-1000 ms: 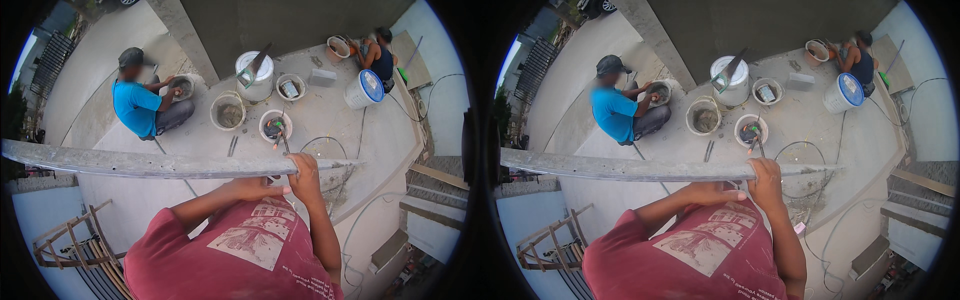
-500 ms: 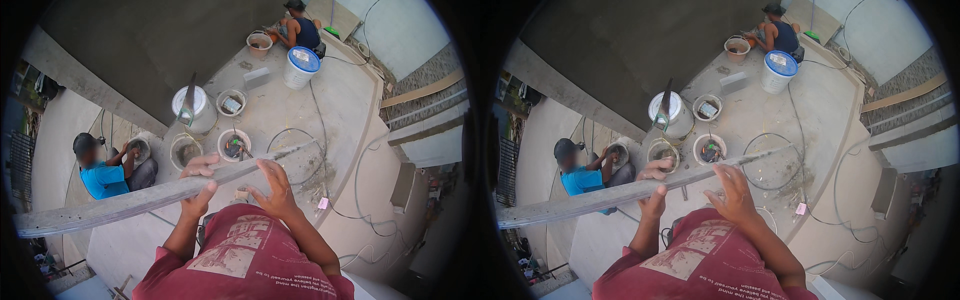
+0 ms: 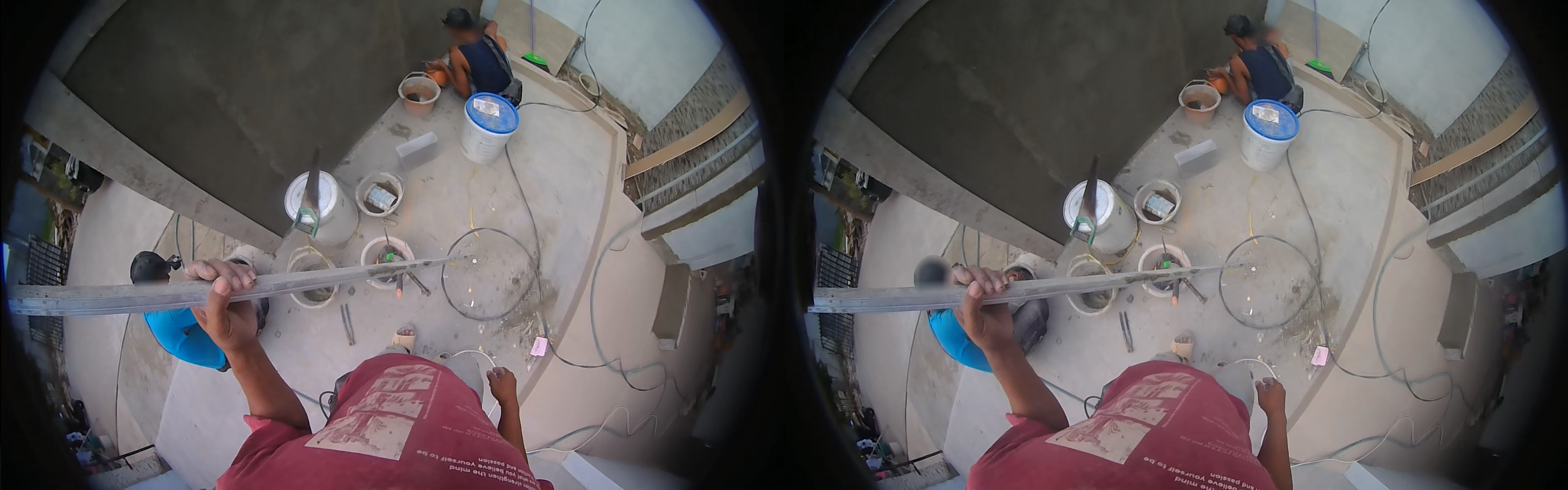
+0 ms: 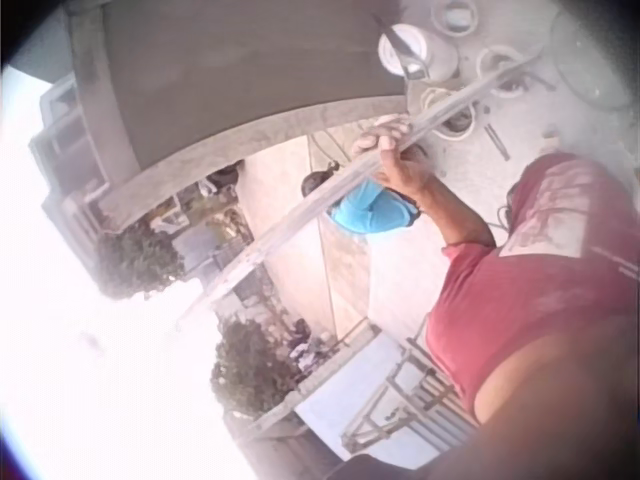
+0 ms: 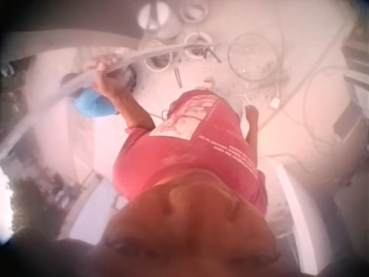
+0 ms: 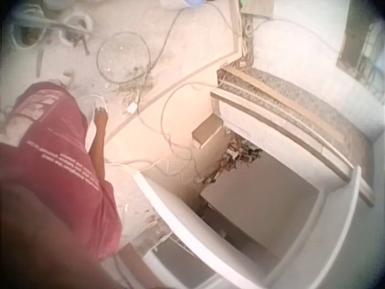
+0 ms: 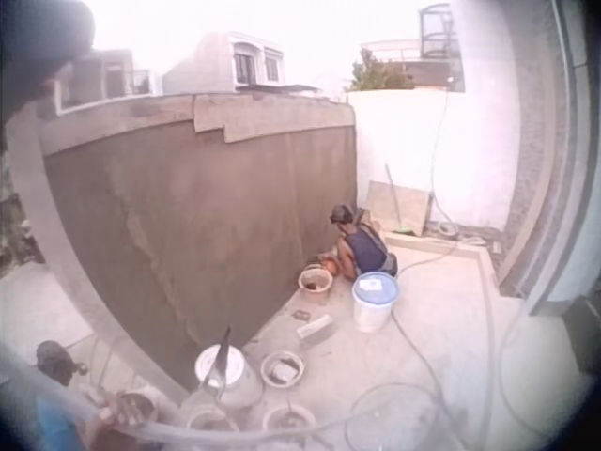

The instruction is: The person measures and positions a long metal trim piece along a curved wall edge, then uses a hammer to tap it into place. They also use a tape measure to check dimensions and adjust the trim alignment.

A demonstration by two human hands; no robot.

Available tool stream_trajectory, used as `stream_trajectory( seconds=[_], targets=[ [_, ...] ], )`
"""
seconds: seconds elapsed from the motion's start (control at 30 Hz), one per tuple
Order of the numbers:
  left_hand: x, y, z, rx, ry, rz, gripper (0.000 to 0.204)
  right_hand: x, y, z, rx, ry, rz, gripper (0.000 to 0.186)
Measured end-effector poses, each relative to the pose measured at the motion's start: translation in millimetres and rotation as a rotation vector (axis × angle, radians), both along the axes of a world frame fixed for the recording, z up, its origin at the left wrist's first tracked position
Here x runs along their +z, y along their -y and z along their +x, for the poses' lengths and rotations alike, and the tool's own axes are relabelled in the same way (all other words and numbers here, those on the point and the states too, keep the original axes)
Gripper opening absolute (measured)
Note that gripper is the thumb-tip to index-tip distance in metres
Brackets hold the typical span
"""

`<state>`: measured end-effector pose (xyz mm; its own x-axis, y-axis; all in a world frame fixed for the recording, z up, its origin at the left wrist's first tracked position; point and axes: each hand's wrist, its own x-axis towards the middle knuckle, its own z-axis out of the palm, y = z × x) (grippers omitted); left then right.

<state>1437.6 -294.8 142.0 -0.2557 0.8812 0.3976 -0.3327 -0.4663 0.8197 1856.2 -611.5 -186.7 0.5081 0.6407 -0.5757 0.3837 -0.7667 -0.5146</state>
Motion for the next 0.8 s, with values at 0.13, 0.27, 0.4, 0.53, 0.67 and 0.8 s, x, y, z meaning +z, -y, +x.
stream_trajectory(
  seconds=[0.13, 0.27, 0.4, 0.53, 0.67, 0.8],
  targets=[
    [2.2, 8.1, -2.4, 0.086, 0.020, 0.022, 0.021, -30.0, 5.4, 9.6, 0.004, -0.196, 0.011, 0.038],
    [10.6, 17.6, 6.4, 0.135, -0.005, 0.002, 0.018, -60.9, -29.7, 33.2, 0.194, -0.209, 0.093, 0.037],
    [19.4, 18.1, 11.8, 0.132, -0.051, -0.023, 0.018, -76.7, -103.7, 60.3, 0.343, -0.119, 0.217, 0.033],
    [17.1, 13.0, 3.3, 0.124, -0.080, -0.041, 0.017, -13.9, -210.0, 42.3, 0.207, -0.351, 0.268, 0.028],
    [8.8, 7.4, -20.5, 0.102, -0.162, -0.089, 0.019, 14.3, -303.5, 2.1, 0.100, -0.591, 0.217, 0.027],
    [7.6, 5.2, -54.6, 0.121, -0.264, -0.190, 0.027, -7.5, -392.8, -65.1, 0.005, -0.808, 0.167, 0.027]
  ],
)
